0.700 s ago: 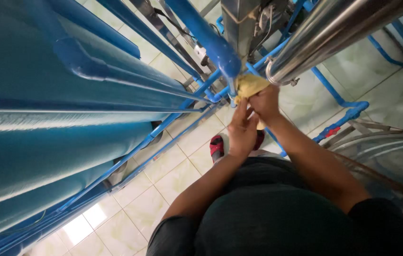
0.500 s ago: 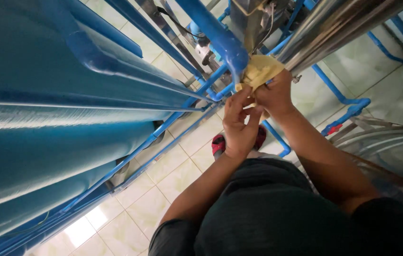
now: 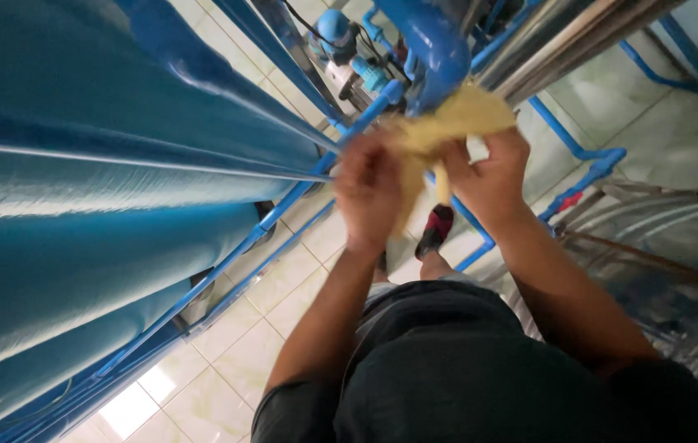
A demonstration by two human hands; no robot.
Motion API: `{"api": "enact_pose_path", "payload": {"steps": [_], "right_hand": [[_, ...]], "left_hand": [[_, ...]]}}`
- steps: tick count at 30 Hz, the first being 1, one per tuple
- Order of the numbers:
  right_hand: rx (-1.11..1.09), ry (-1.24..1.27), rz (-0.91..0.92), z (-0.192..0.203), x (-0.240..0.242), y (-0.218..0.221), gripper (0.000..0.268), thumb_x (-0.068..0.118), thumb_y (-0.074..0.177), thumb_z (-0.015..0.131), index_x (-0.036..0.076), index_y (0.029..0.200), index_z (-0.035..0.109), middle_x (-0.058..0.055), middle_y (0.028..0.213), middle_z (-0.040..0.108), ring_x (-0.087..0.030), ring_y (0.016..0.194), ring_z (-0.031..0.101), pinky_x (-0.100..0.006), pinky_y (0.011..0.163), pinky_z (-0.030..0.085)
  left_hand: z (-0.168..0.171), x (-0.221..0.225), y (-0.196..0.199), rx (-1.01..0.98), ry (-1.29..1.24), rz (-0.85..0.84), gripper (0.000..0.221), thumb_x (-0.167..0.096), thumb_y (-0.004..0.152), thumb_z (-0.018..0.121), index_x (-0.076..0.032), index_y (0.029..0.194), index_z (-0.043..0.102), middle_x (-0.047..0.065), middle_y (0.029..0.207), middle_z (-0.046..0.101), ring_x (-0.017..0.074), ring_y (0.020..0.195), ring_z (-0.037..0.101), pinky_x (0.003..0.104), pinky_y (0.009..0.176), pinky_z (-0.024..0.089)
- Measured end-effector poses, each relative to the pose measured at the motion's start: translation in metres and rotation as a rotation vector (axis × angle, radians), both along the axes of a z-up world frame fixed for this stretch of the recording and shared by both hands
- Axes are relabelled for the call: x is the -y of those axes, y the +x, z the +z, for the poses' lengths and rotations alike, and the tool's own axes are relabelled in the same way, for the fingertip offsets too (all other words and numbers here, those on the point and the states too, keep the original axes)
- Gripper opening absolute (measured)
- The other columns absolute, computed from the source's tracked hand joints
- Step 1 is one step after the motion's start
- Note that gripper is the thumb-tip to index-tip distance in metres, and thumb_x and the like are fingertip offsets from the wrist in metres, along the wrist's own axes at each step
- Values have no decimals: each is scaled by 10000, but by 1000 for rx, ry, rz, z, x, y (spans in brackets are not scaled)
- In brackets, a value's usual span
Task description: Wiping down blue filtration tanks and stainless steel storage tanks with a cloth in a water production facility.
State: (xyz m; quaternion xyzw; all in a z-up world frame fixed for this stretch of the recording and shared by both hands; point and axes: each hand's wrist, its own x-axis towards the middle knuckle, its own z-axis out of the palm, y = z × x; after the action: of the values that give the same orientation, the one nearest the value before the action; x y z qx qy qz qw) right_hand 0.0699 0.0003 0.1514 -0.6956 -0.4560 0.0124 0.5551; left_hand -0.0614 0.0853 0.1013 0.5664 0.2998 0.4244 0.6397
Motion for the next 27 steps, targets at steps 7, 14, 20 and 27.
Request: {"api": "enact_pose_path", "payload": {"steps": [7, 14, 20, 27], "right_hand": [[-33, 110, -150, -61, -31, -12, 238, 23, 1019, 690, -8, 1254, 664, -145, 1212, 709, -266, 1131, 687, -368, 1024, 531], [-8, 135, -198, -119, -44, -21, 232, 112, 1073, 656, 23, 1287, 668, -160, 1275, 692, -298, 1201, 678, -393, 1069, 525], [162, -168, -269, -200, -24, -21, 184, 50, 990, 691, 26, 1172, 704, -206, 1120, 704, -437, 1045, 656, -488, 918, 528], [83, -114, -135, -31, -20, -60, 278, 108, 905, 723, 13, 1166, 711, -176, 1050, 715, -359, 896, 706, -421, 768, 565]], "left_hand": [[5, -24, 36, 93, 205, -90, 397, 20, 1043, 619, -79, 1427, 590, 72, 1427, 547, 168, 1294, 556, 272, 1038, 513], [-53, -25, 40, 8, 363, -26, 354, -64, 1060, 605, -103, 1411, 584, 104, 1367, 591, 256, 1281, 580, 336, 1128, 465], [-131, -27, 35, -144, 222, -34, 357, -23, 960, 640, -109, 1306, 634, 94, 1242, 629, 238, 1115, 641, 317, 920, 562], [-12, -38, -26, -39, 301, -17, 241, 29, 950, 706, -70, 1166, 662, 88, 1136, 660, 222, 1002, 666, 297, 849, 588]]}}
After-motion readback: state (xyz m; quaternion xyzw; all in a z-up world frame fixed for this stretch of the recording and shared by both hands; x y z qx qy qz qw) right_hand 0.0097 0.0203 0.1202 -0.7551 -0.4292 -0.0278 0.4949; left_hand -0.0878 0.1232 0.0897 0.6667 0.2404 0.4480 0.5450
